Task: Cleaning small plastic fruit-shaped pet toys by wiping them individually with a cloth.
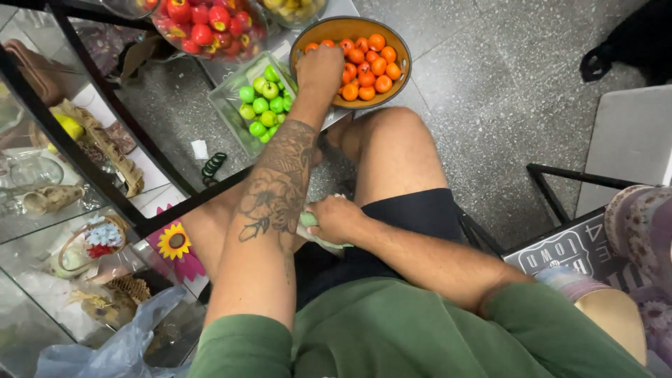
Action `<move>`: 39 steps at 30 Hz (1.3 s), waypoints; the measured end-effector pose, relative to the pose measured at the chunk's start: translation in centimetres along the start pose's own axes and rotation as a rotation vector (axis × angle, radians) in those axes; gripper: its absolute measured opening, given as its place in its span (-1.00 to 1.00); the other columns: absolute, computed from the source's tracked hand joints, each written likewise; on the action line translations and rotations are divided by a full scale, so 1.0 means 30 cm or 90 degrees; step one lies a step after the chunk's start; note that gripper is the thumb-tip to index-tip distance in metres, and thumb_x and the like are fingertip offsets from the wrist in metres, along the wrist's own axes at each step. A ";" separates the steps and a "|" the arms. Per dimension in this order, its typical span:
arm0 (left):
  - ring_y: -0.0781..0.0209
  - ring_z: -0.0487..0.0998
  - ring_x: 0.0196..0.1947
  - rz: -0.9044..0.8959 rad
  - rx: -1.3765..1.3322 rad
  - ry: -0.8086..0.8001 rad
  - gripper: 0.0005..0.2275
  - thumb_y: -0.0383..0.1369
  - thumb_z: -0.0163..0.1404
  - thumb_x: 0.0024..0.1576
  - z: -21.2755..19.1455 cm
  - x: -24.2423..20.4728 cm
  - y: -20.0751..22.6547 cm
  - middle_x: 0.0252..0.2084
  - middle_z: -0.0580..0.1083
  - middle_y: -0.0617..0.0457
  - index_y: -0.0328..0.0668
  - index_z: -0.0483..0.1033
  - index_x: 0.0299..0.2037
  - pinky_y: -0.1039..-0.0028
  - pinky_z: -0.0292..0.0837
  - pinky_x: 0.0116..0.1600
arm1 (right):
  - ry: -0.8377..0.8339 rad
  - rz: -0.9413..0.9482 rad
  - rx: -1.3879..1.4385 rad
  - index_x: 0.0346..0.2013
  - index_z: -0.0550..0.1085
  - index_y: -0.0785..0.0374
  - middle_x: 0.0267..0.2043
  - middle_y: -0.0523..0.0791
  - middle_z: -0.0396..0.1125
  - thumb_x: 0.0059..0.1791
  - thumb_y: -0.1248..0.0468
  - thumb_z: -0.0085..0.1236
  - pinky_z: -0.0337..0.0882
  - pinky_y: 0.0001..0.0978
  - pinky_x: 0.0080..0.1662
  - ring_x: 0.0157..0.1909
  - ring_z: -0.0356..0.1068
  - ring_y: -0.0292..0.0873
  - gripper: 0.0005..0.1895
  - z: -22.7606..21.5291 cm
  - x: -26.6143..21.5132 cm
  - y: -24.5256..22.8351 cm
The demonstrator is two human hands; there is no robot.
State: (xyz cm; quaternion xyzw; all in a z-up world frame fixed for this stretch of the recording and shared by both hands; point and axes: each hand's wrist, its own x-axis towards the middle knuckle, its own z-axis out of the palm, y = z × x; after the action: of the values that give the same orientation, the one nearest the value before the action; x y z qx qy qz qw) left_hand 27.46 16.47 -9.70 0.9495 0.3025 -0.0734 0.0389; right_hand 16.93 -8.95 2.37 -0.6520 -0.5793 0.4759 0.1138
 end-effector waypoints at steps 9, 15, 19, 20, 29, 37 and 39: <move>-0.25 0.61 -0.41 -0.008 -0.131 0.094 -0.58 -0.35 0.21 0.00 -0.310 -0.137 0.011 -0.37 0.56 -0.16 -0.06 0.39 0.07 -0.03 0.49 -0.34 | 0.022 0.022 0.057 0.13 0.31 0.19 -0.16 0.04 0.51 -0.08 0.09 0.27 0.47 0.06 -0.09 -0.14 0.50 0.22 -0.44 -0.025 0.010 0.013; 0.30 0.51 -0.27 0.059 -0.796 0.144 -0.69 -0.59 0.09 0.09 -0.628 -0.532 -0.026 -0.20 0.54 0.00 -0.32 0.45 0.06 0.58 0.48 -0.17 | -0.144 -0.041 0.504 -0.18 0.54 0.21 -0.34 -0.21 0.43 -0.01 0.16 0.23 0.40 -0.46 -0.29 -0.38 0.33 -0.32 -0.79 -0.133 -0.010 -0.013; 0.13 0.58 0.05 -0.043 -0.859 0.152 -0.69 -0.30 0.13 0.21 -0.534 -0.839 -0.110 0.04 0.57 -0.10 -0.12 0.52 0.15 0.32 0.47 0.16 | -0.062 0.163 0.815 0.13 0.51 0.22 -0.02 0.00 0.52 -0.04 0.16 0.34 0.60 -0.09 0.00 -0.06 0.53 -0.06 -0.54 -0.054 0.049 0.044; 0.16 0.59 -0.04 -0.096 -0.986 0.162 -0.66 -0.33 0.10 0.22 -0.486 -0.908 -0.126 0.04 0.56 -0.13 -0.22 0.48 0.19 0.37 0.55 0.07 | -0.042 0.171 0.997 0.08 0.48 0.30 -0.05 0.08 0.50 0.02 0.13 0.24 0.59 0.09 -0.07 -0.10 0.52 0.07 -0.59 -0.121 0.015 -0.016; 0.09 0.57 -0.04 -0.213 -1.102 0.141 -0.58 -0.66 0.02 0.10 -0.122 -1.171 -0.047 0.12 0.49 -0.22 -0.36 0.47 0.21 0.37 0.59 0.01 | 0.120 0.049 0.687 0.25 0.34 0.25 0.24 0.08 0.31 0.08 -0.22 0.01 0.26 0.05 0.30 0.28 0.29 0.11 -0.32 0.009 0.013 -0.049; 0.17 0.59 -0.38 -0.594 -1.373 0.149 -0.68 -0.51 0.20 0.02 -0.271 -1.144 0.021 -0.27 0.59 -0.11 -0.42 0.55 -0.01 0.44 0.51 -0.30 | 0.310 -0.189 0.268 0.33 0.41 0.14 0.28 -0.02 0.39 0.04 0.14 0.23 0.35 -0.04 0.28 0.30 0.35 0.05 -0.45 0.011 -0.046 -0.085; 0.27 0.62 -0.38 -0.620 -1.410 0.122 -0.81 -0.47 0.25 -0.02 -0.288 -1.149 0.019 -0.32 0.63 -0.01 -0.19 0.70 -0.18 0.56 0.46 -0.38 | 0.333 -0.105 0.289 0.28 0.34 0.06 0.14 -0.02 0.47 0.04 0.11 0.24 0.42 0.03 0.16 0.19 0.44 0.06 -0.46 0.007 -0.050 -0.083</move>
State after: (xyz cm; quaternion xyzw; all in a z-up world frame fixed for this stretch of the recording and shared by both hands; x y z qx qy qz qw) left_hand 0.98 -2.57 4.44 0.1903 0.5283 0.2883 0.7756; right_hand 15.35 -9.59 4.73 -0.6608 -0.4609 0.3986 0.4381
